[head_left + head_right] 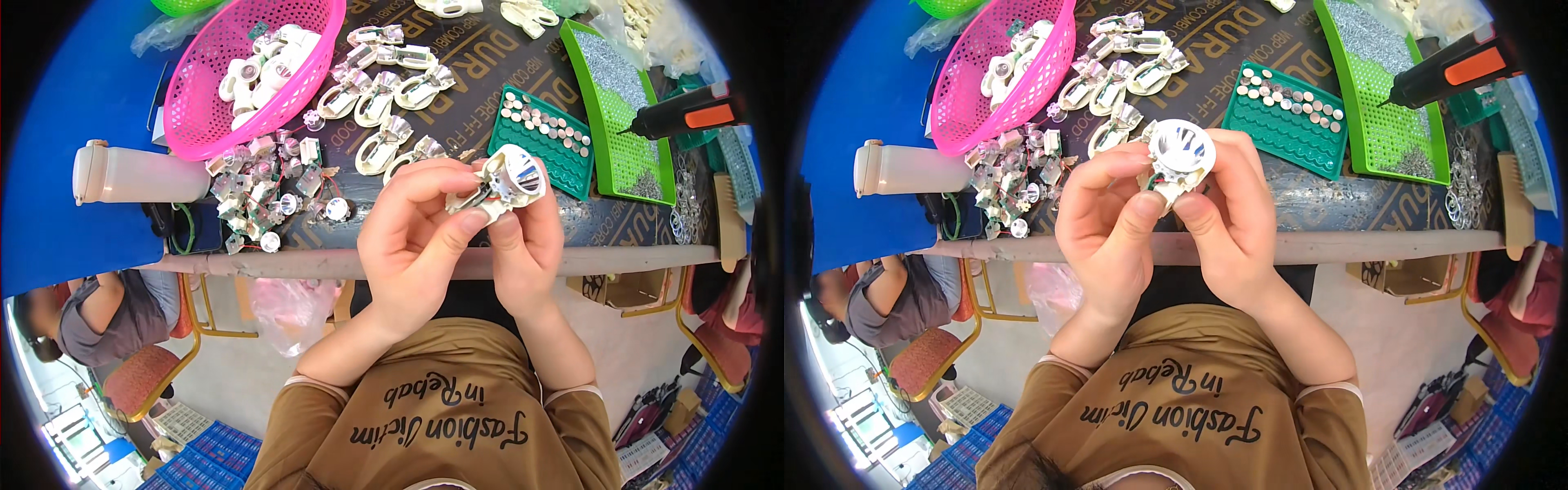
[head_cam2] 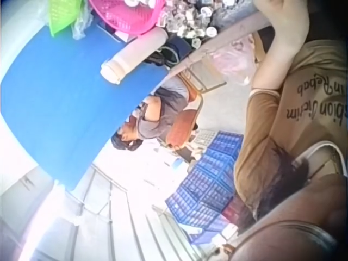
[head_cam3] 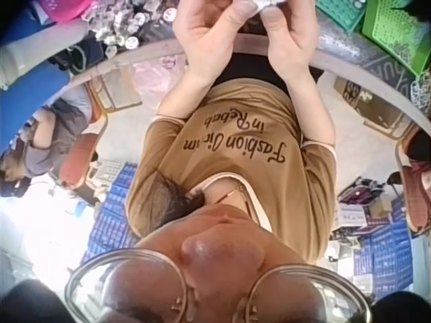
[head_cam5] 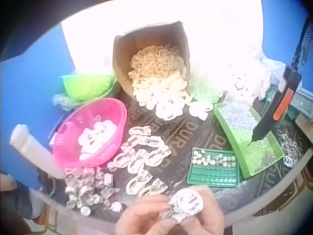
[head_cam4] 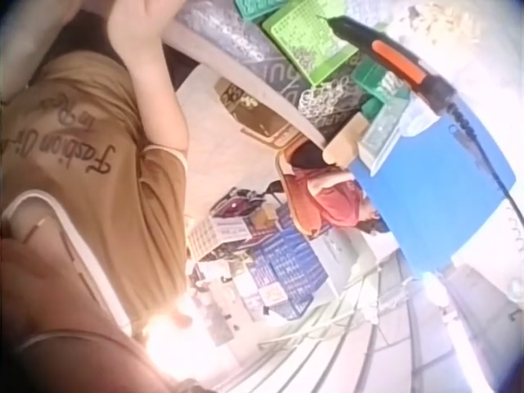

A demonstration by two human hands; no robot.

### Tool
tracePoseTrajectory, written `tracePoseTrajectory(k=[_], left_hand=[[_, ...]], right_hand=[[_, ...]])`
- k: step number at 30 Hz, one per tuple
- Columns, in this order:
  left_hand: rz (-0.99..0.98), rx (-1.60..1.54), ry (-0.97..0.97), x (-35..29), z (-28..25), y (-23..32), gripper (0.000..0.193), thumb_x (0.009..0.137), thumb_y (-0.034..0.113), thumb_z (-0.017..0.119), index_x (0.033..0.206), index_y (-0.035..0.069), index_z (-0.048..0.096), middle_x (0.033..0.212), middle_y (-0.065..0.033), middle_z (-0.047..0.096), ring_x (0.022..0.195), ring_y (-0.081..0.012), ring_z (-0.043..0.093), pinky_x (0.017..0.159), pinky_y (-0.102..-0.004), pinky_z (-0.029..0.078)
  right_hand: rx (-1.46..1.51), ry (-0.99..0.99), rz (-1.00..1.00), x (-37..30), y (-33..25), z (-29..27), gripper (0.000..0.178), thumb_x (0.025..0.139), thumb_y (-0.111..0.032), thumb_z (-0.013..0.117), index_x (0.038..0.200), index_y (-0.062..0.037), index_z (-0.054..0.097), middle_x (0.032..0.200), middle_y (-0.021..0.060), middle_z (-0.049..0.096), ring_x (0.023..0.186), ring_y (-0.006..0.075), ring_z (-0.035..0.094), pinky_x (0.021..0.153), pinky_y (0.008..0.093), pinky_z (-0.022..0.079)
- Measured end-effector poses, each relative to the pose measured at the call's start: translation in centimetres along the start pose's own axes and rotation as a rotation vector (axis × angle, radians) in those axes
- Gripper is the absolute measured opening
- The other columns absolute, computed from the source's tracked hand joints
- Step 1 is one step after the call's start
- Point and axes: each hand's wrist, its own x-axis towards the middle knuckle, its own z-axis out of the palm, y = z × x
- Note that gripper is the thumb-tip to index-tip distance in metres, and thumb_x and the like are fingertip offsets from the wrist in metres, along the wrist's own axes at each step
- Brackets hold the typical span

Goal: Assembling small electronic toy components by inserting circuits and batteries into plastic housings.

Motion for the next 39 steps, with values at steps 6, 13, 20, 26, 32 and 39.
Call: tracePoseTrajectory(k=[6,13,20,26,32,39], left_hand=[[0.005,0.11,0.035,-0.1,-0.1,0.2,0.02,0.079,-0.006,0.057,0.099,-0.003,0.057,0.105,-0.0121,0.051,0.093,-0.0145,0.053,0.079,-0.0245,0.044],[0.048,0.104,0.057,-0.3,0.2,0.4,0.02,0.08,-0.004,0.057,0.099,-0.004,0.055,0.104,-0.0121,0.051,0.093,-0.0155,0.053,0.081,-0.0265,0.043],[-0.007,0.124,0.016,-0.4,-0.1,0.3,0.019,0.082,0.001,0.056,0.101,-0.003,0.053,0.107,-0.013,0.049,0.096,-0.0173,0.052,0.084,-0.0286,0.042],[0.001,0.091,0.023,-0.4,-0.1,0.1,0.021,0.082,-0.002,0.055,0.102,-0.003,0.052,0.107,-0.0126,0.048,0.096,-0.0166,0.052,0.084,-0.0278,0.042],[-0.003,0.087,0.01,-0.4,0.0,0.1,0.021,0.082,-0.003,0.055,0.103,-0.003,0.051,0.107,-0.0122,0.048,0.097,-0.0169,0.052,0.085,-0.028,0.042],[0.007,0.079,0.043,-0.5,0.0,0.2,0.02,0.082,-0.002,0.055,0.102,-0.003,0.052,0.107,-0.0127,0.048,0.098,-0.0182,0.052,0.085,-0.0294,0.042]], right_hand=[[-0.073,-0.027,0.014,-0.3,-0.3,-0.5,0.032,0.087,-0.017,0.052,0.112,0.0016,0.045,0.107,0.0092,0.049,0.095,0.0153,0.047,0.083,0.0273,0.039],[-0.144,-0.096,0.017,-0.4,-0.5,-0.6,0.04,0.09,-0.021,0.051,0.119,0.0021,0.038,0.113,0.0101,0.05,0.103,0.0154,0.048,0.089,0.0293,0.039],[-0.018,-0.003,0.037,-0.2,-0.4,0.1,0.028,0.084,-0.015,0.055,0.107,0.0012,0.049,0.104,0.0093,0.045,0.091,0.0173,0.047,0.08,0.0267,0.038],[0.006,-0.019,0.031,-0.1,-0.3,0.0,0.026,0.084,-0.01,0.054,0.107,0.0013,0.049,0.103,0.0076,0.045,0.086,0.0134,0.044,0.075,0.023,0.037],[0.011,-0.008,0.016,-0.1,-0.2,0.0,0.025,0.083,-0.01,0.054,0.105,0.0013,0.05,0.102,0.0073,0.045,0.084,0.0132,0.045,0.074,0.0228,0.037],[-0.035,-0.029,0.02,0.0,-0.4,0.0,0.023,0.083,-0.01,0.054,0.103,0.0012,0.051,0.102,0.0079,0.046,0.083,0.0138,0.045,0.074,0.0232,0.038]])
